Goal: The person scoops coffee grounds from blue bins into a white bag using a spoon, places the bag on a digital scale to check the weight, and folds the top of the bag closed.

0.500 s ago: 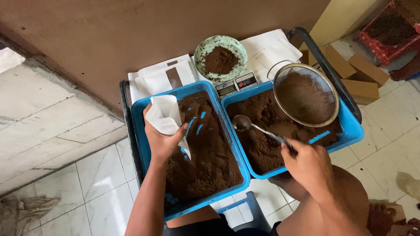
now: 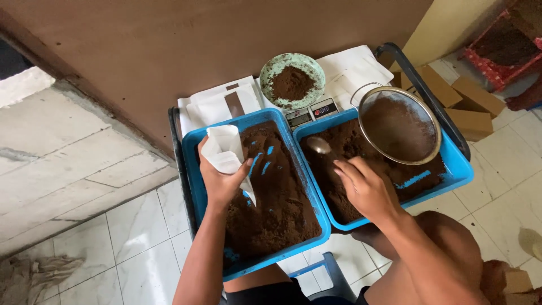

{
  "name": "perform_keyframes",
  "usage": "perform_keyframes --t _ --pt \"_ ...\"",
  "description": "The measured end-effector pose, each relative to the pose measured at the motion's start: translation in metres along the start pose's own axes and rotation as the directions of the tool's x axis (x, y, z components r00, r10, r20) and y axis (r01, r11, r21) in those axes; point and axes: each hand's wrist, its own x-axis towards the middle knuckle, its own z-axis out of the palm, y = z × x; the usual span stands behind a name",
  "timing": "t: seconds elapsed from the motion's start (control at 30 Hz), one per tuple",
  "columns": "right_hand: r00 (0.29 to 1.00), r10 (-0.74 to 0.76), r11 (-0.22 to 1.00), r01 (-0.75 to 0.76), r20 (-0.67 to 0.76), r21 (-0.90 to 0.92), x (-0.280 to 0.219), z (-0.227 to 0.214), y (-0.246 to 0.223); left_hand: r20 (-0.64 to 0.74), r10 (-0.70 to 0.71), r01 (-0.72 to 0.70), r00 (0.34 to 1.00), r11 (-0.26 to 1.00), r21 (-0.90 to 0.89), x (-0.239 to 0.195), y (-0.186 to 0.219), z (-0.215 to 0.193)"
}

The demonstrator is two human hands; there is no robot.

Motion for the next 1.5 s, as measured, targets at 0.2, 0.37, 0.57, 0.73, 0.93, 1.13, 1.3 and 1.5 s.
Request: perform_keyframes --t 0.2,0.37,0.57,0.73,0.93,1.13,1.3,1.5 --pt "0.966 -0.176 0.955 0.214 0.192 -0.205 -0.024 0.003 0.009 0.006 -0.019 0.019 1.000 1.000 0.009 0.001 0.002 0.001" --pt "0.956 -0.189 0.930 0.248 0.227 -0.271 -0.022 0.000 0.014 0.006 -0.013 0.013 1.000 1.000 0.002 0.002 0.013 0.000" --pt "0.969 -0.198 0.918 0.235 0.145 -0.319 -0.013 -0.008 0.016 0.001 -0.020 0.020 1.000 0.998 -0.055 0.001 0.003 0.001" --pt "1.000 -0.006 0.995 0.006 -0.004 -0.100 0.015 0.000 0.067 -0.023 -0.016 0.014 1.000 0.996 -0.084 0.001 -0.001 0.000" --pt "0.964 0.255 0.952 -0.238 -0.073 0.190 0.116 0.006 0.081 -0.023 -0.024 0.026 0.999 0.996 0.088 0.005 0.019 0.003" --pt "0.891 0.452 0.889 -0.447 -0.034 0.095 0.157 0.085 0.126 -0.016 -0.006 0.009 1.000 0.988 0.156 0.008 0.027 0.006" --pt "0.941 0.337 0.942 -0.336 -0.037 0.013 0.152 0.125 0.122 -0.038 -0.038 0.043 0.999 0.989 0.142 0.007 0.021 0.003" --pt "0.896 0.442 0.895 -0.439 -0.038 0.075 0.157 0.106 0.059 -0.055 -0.018 0.025 0.998 0.991 0.128 0.007 0.020 0.002"
